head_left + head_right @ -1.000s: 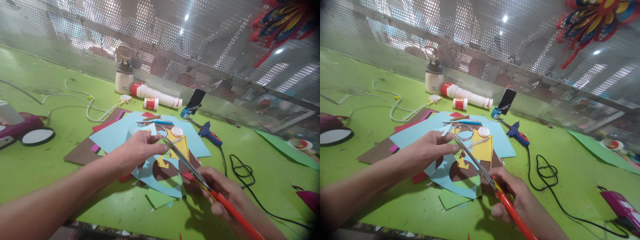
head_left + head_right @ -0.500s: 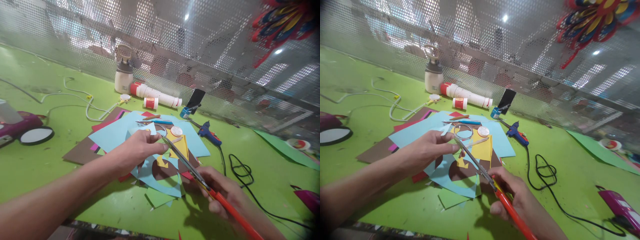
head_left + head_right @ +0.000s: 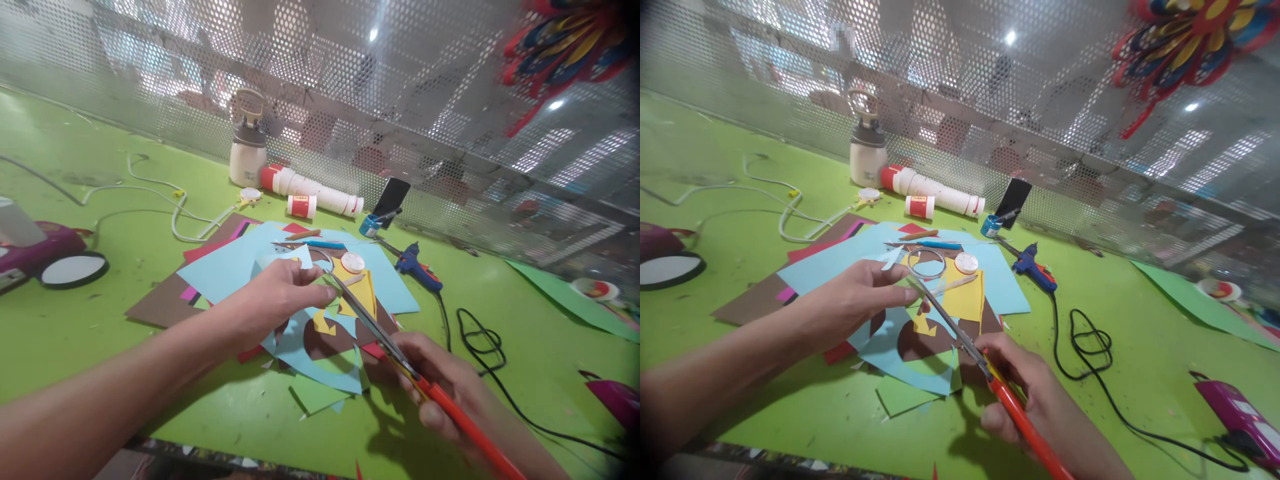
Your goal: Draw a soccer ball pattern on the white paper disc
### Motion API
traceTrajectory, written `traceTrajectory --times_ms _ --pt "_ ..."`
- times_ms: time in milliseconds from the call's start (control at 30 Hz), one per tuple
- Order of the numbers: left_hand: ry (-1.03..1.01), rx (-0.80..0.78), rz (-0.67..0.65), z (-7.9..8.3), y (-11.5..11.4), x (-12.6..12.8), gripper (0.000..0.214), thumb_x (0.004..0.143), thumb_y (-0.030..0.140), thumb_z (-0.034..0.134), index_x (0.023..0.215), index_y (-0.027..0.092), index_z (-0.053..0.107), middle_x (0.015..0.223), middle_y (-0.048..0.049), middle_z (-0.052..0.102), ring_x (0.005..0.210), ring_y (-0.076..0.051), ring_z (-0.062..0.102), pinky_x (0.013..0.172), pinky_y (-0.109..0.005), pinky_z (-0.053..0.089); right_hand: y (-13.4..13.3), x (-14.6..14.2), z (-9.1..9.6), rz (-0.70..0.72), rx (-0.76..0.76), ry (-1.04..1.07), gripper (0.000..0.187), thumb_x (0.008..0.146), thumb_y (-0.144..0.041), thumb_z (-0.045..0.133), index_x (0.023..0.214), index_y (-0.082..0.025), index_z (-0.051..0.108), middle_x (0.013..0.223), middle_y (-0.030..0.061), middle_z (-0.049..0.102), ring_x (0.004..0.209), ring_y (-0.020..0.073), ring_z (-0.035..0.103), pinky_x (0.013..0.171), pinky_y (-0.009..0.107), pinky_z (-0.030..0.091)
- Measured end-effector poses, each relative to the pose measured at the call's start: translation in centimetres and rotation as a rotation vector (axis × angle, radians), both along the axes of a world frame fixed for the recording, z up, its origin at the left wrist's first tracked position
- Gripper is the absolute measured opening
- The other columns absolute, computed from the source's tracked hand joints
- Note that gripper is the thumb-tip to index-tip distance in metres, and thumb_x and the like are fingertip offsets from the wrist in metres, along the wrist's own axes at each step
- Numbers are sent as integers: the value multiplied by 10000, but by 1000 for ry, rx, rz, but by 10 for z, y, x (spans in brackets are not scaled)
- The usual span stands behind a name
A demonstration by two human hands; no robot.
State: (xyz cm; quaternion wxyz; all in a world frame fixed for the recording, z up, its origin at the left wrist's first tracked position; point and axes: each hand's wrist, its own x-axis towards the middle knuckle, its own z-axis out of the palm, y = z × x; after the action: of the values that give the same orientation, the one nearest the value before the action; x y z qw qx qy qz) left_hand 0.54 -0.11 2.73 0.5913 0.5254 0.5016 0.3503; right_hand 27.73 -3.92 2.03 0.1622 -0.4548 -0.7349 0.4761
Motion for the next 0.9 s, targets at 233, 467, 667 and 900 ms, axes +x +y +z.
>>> traceTrajectory --times_ms 233,467,667,900 --pt "-6 39 -41 -3 0 -1 317 708 453 648 817 158 613 557 38 527 394 -65 335 393 -241 247 0 -1 -1 6 11 -7 638 804 -777 538 1160 -246 543 864 18 507 706 153 401 619 282 360" --pt "11 9 -6 0 0 1 400 692 500 669 865 141 630 542 44 525 402 -70 339 393 -237 269 -1 -1 1 -11 1 -12 558 820 -721 579 1136 -263 563 848 4 491 694 148 386 616 282 355" --pt "-2 -3 3 -3 1 1 430 673 501 693 892 138 620 560 41 541 406 -71 350 394 -237 276 -1 0 1 0 -9 -9 646 797 -793 528 1167 -263 540 832 -9 460 699 146 383 614 282 344" --pt "13 25 -20 -1 0 0 359 709 464 663 863 141 636 519 54 489 408 -71 320 394 -233 251 0 -1 2 15 5 -15 702 788 -831 475 1197 -263 529 864 7 499 723 155 422 646 297 379"
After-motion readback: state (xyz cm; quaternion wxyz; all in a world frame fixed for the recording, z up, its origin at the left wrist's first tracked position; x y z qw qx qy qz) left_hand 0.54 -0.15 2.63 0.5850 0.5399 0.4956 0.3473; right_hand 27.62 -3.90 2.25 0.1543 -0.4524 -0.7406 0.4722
